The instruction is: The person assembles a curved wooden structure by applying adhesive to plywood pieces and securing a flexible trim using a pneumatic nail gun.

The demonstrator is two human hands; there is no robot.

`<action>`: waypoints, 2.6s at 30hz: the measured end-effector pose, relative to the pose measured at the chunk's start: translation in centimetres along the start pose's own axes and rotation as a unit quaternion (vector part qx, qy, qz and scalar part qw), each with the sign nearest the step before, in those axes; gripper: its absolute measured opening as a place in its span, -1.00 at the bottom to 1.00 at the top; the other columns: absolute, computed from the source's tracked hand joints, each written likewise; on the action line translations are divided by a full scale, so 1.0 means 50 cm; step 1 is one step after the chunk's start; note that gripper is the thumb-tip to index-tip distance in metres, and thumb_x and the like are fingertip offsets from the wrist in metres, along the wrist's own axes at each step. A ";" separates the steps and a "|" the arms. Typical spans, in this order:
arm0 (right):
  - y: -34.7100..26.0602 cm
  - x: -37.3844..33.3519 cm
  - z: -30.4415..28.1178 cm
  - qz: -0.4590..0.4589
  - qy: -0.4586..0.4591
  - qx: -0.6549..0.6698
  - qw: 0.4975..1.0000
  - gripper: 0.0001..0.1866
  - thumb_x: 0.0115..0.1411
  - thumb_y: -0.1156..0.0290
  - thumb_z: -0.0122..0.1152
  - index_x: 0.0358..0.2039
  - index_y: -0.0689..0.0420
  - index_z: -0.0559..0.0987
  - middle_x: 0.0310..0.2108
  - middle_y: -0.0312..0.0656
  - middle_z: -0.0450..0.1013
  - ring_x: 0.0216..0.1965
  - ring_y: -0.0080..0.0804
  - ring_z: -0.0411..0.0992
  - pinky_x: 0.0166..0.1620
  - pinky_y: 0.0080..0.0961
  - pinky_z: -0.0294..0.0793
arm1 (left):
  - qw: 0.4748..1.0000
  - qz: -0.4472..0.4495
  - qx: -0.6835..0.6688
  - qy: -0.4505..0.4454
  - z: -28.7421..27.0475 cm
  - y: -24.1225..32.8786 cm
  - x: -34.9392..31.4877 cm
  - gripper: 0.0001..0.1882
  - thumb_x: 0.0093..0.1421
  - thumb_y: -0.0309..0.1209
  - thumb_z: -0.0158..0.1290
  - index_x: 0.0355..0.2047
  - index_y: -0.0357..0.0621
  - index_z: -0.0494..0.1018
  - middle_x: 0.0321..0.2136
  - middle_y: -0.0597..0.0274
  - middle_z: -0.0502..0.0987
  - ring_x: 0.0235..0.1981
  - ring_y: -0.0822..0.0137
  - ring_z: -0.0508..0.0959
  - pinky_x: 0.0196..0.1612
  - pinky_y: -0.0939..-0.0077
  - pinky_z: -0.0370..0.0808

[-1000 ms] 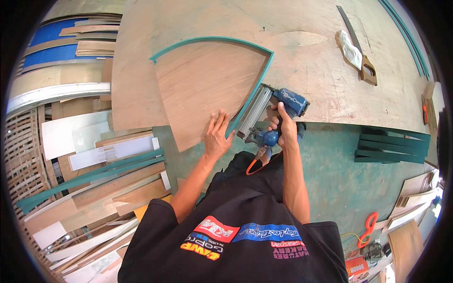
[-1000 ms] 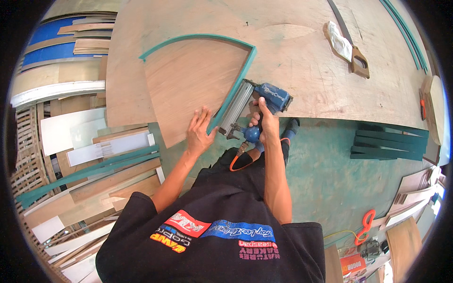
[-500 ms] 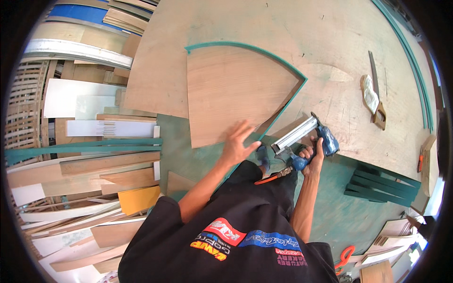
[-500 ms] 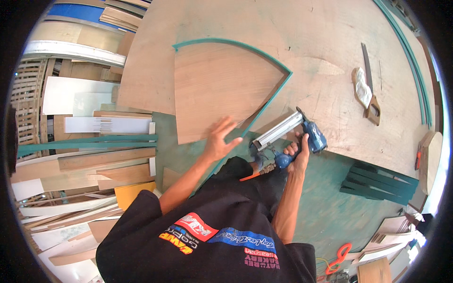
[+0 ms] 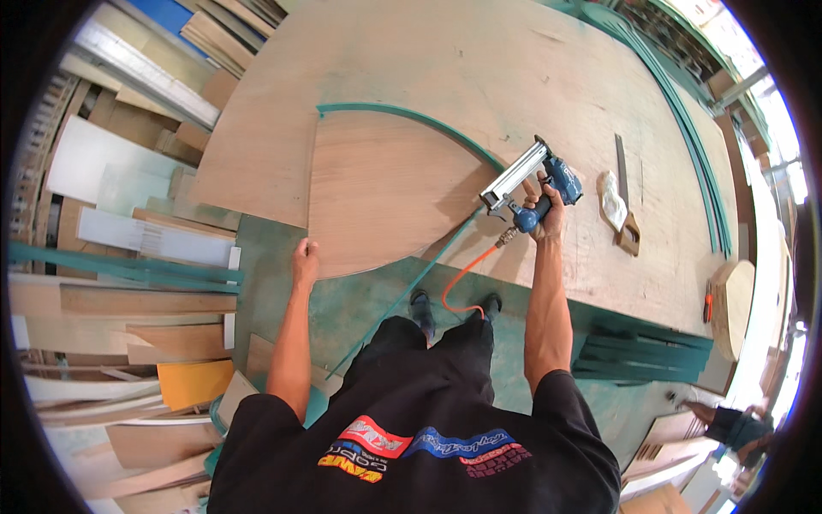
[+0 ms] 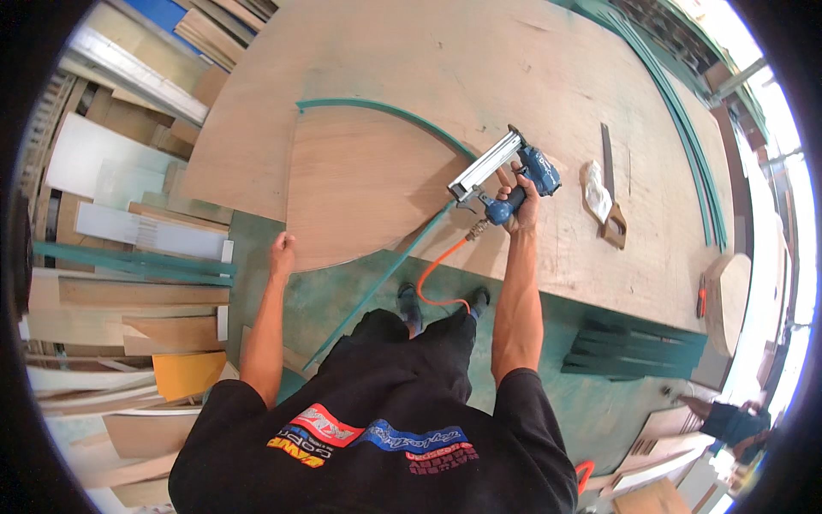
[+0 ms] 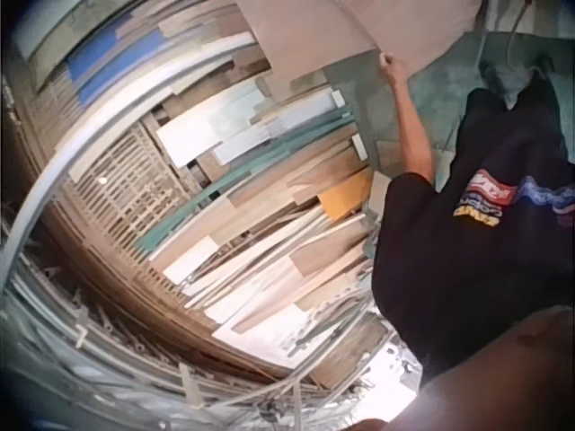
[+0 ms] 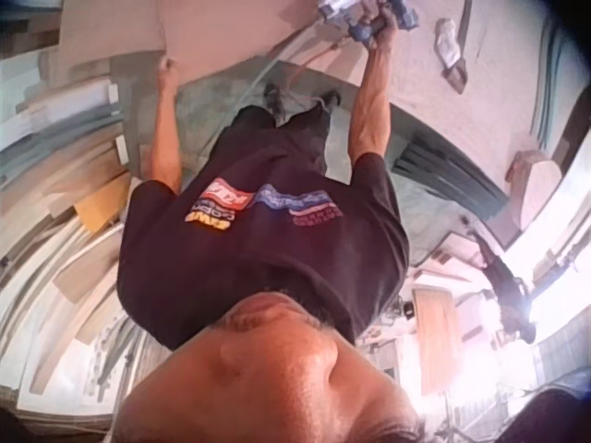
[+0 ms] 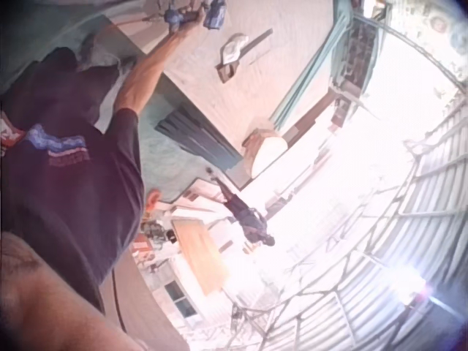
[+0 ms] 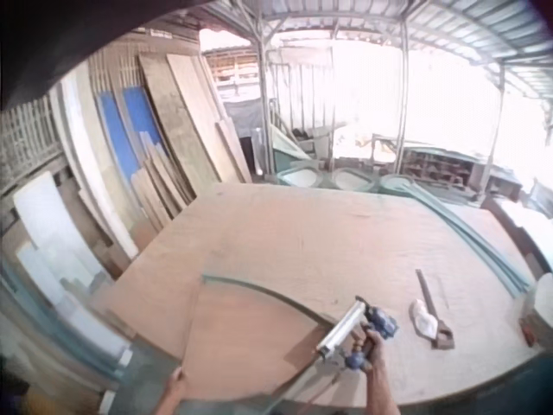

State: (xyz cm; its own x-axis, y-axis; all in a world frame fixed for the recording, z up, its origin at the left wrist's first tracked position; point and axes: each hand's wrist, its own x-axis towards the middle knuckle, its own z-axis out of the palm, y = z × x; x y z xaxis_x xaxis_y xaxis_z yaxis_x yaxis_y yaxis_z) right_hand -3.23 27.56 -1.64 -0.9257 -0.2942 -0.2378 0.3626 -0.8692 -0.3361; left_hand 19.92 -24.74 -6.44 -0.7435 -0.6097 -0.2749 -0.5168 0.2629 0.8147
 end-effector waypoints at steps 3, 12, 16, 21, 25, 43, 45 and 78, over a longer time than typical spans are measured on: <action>-0.015 0.044 -0.026 0.043 -0.001 -0.061 0.997 -0.55 0.26 0.35 0.14 0.16 0.11 0.42 -0.02 0.00 0.45 -0.54 -0.47 0.42 -0.44 -0.52 0.54 | 0.998 0.026 0.030 -0.045 0.002 -0.008 0.029 -0.49 0.38 -0.29 0.02 0.19 -0.46 0.36 0.07 -0.18 0.54 0.10 0.13 0.54 0.13 0.34 0.43; -0.023 -0.054 -0.075 0.053 0.040 -0.119 0.991 -0.53 0.32 0.26 0.11 0.22 0.06 0.42 0.01 -0.05 0.46 -0.61 -0.58 0.27 -0.49 -0.57 0.41 | 0.990 0.068 0.111 -0.062 -0.014 0.006 -0.045 -0.56 0.35 -0.33 0.06 0.16 -0.34 0.42 -0.19 -0.07 0.62 -0.21 0.14 0.60 -0.09 0.30 0.50; -0.049 -0.206 -0.106 -0.003 0.068 -0.102 0.992 -0.56 0.32 0.27 0.11 0.19 0.06 0.41 0.06 0.05 0.47 -0.62 -0.59 0.29 -0.49 -0.58 0.41 | 0.985 0.070 0.122 -0.100 0.014 0.084 -0.108 -0.67 0.35 -0.35 0.06 0.01 -0.33 0.49 -0.22 0.02 0.62 -0.29 0.17 0.57 -0.17 0.30 0.50; -0.095 -0.351 -0.160 -0.012 0.103 -0.045 0.994 -0.54 0.32 0.26 0.12 0.21 0.01 0.40 0.08 0.07 0.45 -0.61 -0.59 0.31 -0.48 -0.57 0.41 | 0.994 0.055 0.053 -0.077 0.081 0.073 -0.117 -0.60 0.27 -0.33 0.17 -0.02 -0.37 0.36 -0.28 0.01 0.57 -0.31 0.14 0.55 -0.21 0.29 0.49; -0.088 -0.381 -0.177 -0.051 0.127 -0.007 0.991 -0.53 0.34 0.26 0.09 0.25 0.00 0.39 0.06 0.04 0.47 -0.58 -0.58 0.33 -0.45 -0.56 0.42 | 0.999 0.024 -0.025 0.003 0.135 0.094 -0.088 -0.36 0.15 -0.25 0.32 0.00 -0.39 0.22 -0.28 -0.03 0.50 -0.27 0.08 0.52 -0.16 0.26 0.49; -0.063 -0.137 -0.085 -0.106 0.054 0.055 0.991 -0.64 0.36 0.34 0.06 0.13 0.13 0.43 -0.39 -0.29 0.44 -0.46 -0.48 0.39 -0.33 -0.44 0.50 | 0.984 -0.181 -0.005 0.004 0.142 0.212 -0.015 -0.12 0.03 0.05 0.39 -0.01 -0.63 0.43 -0.09 -0.30 0.55 -0.23 0.00 0.67 -0.42 0.12 0.75; -0.072 -0.121 -0.090 -0.116 0.033 0.057 0.991 -0.63 0.35 0.34 0.06 0.14 0.14 0.41 -0.35 -0.27 0.44 -0.45 -0.49 0.39 -0.33 -0.44 0.51 | 0.987 -0.157 -0.035 -0.003 0.156 0.212 -0.012 -0.11 0.04 0.02 0.39 0.05 -0.61 0.39 -0.05 -0.29 0.53 -0.19 0.00 0.66 -0.40 0.12 0.75; 0.142 -0.361 -0.053 -0.099 0.285 0.028 0.953 -0.50 0.34 -0.10 0.16 -0.12 0.15 0.53 -0.66 -0.44 0.19 -0.68 -0.62 0.18 -0.55 -0.57 0.32 | 0.710 0.553 0.371 -0.228 0.458 0.336 -0.240 -0.40 0.18 -0.27 0.25 0.16 -0.32 0.43 0.18 -0.32 0.39 0.19 -0.35 0.40 0.15 -0.01 0.48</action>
State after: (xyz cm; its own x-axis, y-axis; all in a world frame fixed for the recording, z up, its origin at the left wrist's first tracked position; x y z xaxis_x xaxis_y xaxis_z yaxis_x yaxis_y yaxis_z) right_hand 16.33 27.76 -2.17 -0.7615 0.1277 -0.6355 0.1656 -0.9095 -0.3812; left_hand 10.45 4.14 -1.12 -0.8417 0.5377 0.0492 0.5347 0.8175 0.2138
